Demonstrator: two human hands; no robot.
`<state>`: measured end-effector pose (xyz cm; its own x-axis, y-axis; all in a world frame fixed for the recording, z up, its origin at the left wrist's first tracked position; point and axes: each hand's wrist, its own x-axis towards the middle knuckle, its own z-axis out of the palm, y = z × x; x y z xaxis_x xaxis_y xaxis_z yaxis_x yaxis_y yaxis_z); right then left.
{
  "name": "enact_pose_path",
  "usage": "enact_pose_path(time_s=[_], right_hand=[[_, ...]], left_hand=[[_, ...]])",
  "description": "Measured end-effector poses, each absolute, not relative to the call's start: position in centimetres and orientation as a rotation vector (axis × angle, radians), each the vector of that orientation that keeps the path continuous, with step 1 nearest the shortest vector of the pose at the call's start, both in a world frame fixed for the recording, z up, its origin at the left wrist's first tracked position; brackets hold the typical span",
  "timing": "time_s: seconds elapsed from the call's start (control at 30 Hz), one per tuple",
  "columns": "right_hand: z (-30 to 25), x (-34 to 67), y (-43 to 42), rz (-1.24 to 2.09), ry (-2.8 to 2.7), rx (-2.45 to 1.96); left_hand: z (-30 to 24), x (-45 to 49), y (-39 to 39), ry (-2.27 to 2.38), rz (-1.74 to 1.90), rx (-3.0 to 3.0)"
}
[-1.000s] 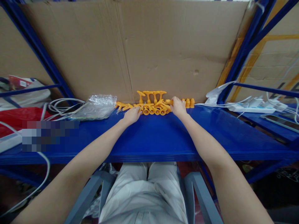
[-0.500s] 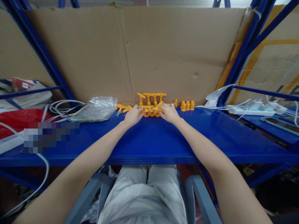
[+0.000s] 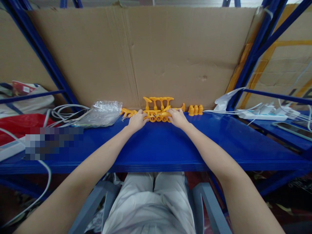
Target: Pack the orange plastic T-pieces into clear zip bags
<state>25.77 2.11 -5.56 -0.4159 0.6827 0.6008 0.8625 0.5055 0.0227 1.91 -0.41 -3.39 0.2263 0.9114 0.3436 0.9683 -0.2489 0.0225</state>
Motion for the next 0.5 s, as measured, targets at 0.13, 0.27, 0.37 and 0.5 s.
enact_pose_path(time_s=[0.13, 0.27, 0.37, 0.5], right_hand=[[-5.55, 25.58, 2.03, -0.399, -2.218, -1.262], [-5.53, 25.15, 1.88, -0.403, -2.234, -1.210], [-5.46, 25.08, 1.87, -0.423, -2.220, -1.237], [-5.45, 25.48, 2.04, -0.465, -2.184, -1.312]], left_hand=[[-3.35, 1.83, -0.42, -1.794, -0.408, -2.290], [-3.45, 1.88, -0.44, -1.755, -0.424, -2.294], [-3.57, 1.87, -0.31, -1.747, -0.438, -2.294], [-3.65, 1.74, -0.09, -1.754, -0.458, -2.273]])
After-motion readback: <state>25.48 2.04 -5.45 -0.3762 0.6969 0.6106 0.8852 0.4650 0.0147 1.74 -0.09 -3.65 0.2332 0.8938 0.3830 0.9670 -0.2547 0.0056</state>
